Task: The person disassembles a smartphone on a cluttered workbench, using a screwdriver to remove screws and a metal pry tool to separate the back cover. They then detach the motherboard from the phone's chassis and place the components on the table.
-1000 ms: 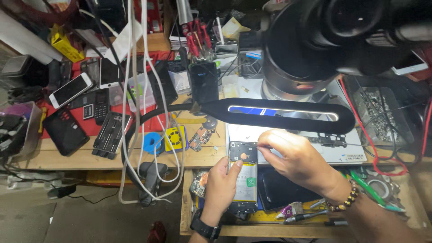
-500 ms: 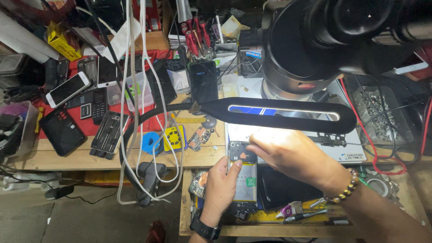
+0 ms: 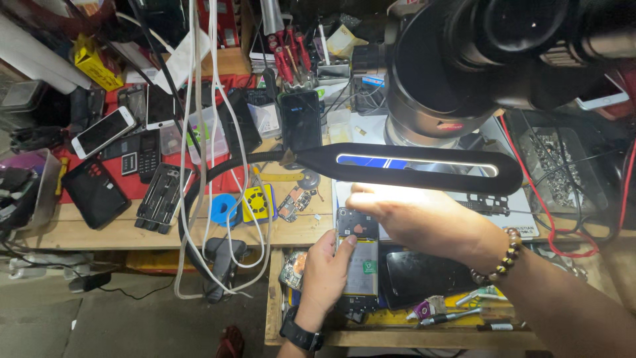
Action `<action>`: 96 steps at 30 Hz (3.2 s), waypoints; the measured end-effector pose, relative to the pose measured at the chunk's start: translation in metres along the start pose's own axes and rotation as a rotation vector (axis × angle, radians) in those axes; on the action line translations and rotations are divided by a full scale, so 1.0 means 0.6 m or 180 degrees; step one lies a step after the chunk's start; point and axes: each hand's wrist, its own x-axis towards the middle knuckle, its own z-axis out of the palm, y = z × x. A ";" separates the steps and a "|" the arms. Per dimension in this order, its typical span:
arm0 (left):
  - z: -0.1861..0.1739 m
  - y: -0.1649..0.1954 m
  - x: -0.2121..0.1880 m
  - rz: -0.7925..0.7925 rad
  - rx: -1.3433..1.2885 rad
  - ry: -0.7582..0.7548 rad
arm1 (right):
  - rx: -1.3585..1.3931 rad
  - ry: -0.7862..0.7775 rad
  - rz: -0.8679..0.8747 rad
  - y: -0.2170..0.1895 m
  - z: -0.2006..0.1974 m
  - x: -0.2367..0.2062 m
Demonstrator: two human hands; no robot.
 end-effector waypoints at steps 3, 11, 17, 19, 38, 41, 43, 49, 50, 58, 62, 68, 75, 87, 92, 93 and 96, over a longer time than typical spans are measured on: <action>-0.001 0.000 -0.002 -0.0220 0.0369 0.0069 | -0.0449 -0.0684 0.0349 -0.002 -0.001 -0.003; 0.005 0.007 -0.006 -0.0125 -0.0026 0.0022 | -0.0007 -0.0304 0.0148 0.004 -0.007 -0.012; 0.008 0.005 -0.003 -0.0038 0.0066 0.0069 | -0.0288 -0.0770 0.0282 0.008 -0.009 -0.015; 0.008 0.003 -0.003 0.0116 0.0156 0.0074 | 0.0482 0.0303 -0.0349 0.012 -0.010 -0.017; 0.011 -0.005 0.000 -0.0187 0.0009 0.0060 | 0.1975 0.1258 0.0511 0.023 -0.006 -0.116; 0.012 -0.011 0.002 -0.0144 -0.0086 0.0028 | 0.2231 0.1551 0.0973 0.048 0.005 -0.182; 0.018 -0.016 0.005 -0.0072 -0.0636 -0.0162 | 0.2525 0.1758 0.1350 0.067 0.007 -0.252; 0.024 -0.022 0.001 -0.0166 -0.0234 -0.0013 | 0.3065 0.3430 0.1707 0.168 0.023 -0.467; 0.025 -0.023 0.001 -0.0182 -0.0298 -0.0025 | 0.3296 0.3697 0.1485 0.196 0.019 -0.496; 0.031 -0.022 0.001 -0.0445 -0.0859 -0.0115 | 0.2004 0.3652 0.2738 0.309 0.047 -0.576; 0.032 -0.022 0.002 -0.0351 -0.0594 -0.0053 | 0.2194 0.3899 0.2458 0.289 0.046 -0.568; 0.028 -0.020 0.002 -0.0247 -0.0497 -0.0075 | 0.2662 0.2859 0.2403 0.211 0.040 -0.528; 0.023 -0.011 0.004 -0.0179 -0.0344 -0.0002 | 0.2661 0.1826 0.2560 0.154 0.087 -0.478; 0.014 0.012 0.002 -0.0284 -0.0410 -0.0069 | -0.0588 0.1318 0.2444 0.062 0.083 -0.411; 0.016 0.019 0.002 -0.0437 -0.0804 -0.0171 | 0.0444 0.1605 0.1167 -0.011 0.083 -0.249; 0.015 0.020 0.001 -0.0469 -0.0718 -0.0162 | 0.0548 0.1495 0.0836 -0.022 0.081 -0.215; 0.012 0.023 0.002 -0.0383 -0.0672 -0.0218 | 0.0648 0.1501 0.0506 -0.034 0.073 -0.119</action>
